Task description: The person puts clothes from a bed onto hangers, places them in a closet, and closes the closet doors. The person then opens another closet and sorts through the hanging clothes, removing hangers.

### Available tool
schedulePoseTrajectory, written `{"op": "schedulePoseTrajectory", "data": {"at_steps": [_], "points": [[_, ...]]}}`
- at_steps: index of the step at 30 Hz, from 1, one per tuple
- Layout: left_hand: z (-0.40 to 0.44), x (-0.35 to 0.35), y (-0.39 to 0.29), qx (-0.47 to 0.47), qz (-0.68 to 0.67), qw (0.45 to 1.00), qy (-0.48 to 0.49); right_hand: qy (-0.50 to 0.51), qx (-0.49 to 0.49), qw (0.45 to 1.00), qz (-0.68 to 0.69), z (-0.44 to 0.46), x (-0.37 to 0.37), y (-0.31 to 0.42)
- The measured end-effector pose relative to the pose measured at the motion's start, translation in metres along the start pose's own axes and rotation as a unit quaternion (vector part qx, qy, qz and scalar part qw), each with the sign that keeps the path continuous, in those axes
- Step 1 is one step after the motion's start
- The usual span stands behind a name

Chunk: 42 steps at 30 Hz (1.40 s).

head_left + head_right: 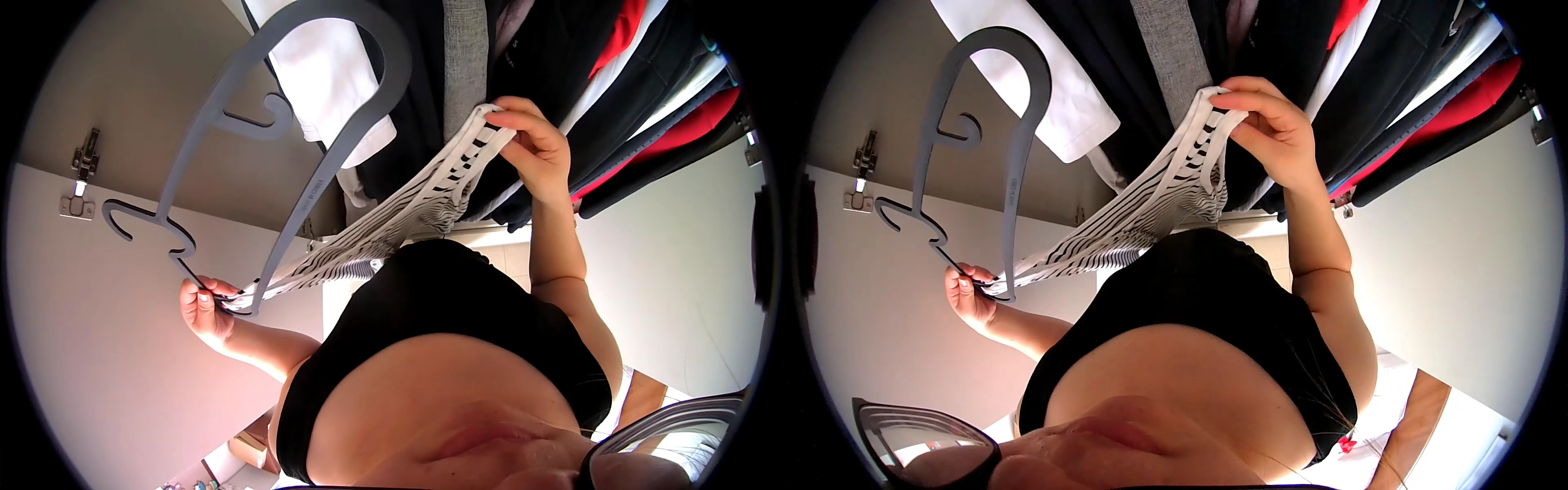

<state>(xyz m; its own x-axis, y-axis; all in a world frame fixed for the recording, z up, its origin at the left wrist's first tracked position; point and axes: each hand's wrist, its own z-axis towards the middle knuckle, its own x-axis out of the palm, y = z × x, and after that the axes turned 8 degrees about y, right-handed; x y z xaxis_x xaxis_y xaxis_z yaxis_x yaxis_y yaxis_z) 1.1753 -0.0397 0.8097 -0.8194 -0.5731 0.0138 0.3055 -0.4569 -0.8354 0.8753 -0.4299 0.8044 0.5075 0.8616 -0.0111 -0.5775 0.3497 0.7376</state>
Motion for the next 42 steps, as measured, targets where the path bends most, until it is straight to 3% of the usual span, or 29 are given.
{"op": "schedulePoseTrajectory", "data": {"at_steps": [10, 22, 25, 27, 30, 32, 37, 42], "points": [[0.002, -0.003, 0.003, 0.007, -0.014, 0.999, 0.03, -0.041, -0.055, 0.997, 0.033, -0.003, 0.003, -0.008], [0.003, -0.003, 0.009, 0.004, -0.021, 1.0, 0.011, -0.055, -0.098, 0.993, -0.023, -0.003, 0.014, -0.016], [0.001, -0.004, 0.011, 0.008, -0.024, 1.0, 0.005, -0.125, -0.128, 0.983, -0.041, 0.0, 0.02, -0.018], [0.0, -0.003, 0.01, 0.007, -0.017, 1.0, 0.001, -0.206, -0.103, 0.972, 0.053, 0.004, 0.03, -0.011], [0.002, 0.0, 0.007, -0.008, 0.001, 1.0, 0.008, -0.117, 0.005, 0.983, 0.14, -0.014, 0.009, -0.019], [0.005, 0.004, 0.006, -0.023, 0.014, 1.0, 0.011, -0.15, 0.074, 0.973, 0.16, -0.02, 0.014, -0.021], [0.012, 0.008, 0.008, -0.062, 0.05, 0.995, 0.057, -0.024, 0.049, 0.964, 0.259, 0.011, 0.05, 0.006], [0.014, 0.015, 0.015, -0.086, 0.097, 0.986, 0.105, 0.026, 0.017, 0.936, 0.352, 0.026, 0.071, 0.007]]}}
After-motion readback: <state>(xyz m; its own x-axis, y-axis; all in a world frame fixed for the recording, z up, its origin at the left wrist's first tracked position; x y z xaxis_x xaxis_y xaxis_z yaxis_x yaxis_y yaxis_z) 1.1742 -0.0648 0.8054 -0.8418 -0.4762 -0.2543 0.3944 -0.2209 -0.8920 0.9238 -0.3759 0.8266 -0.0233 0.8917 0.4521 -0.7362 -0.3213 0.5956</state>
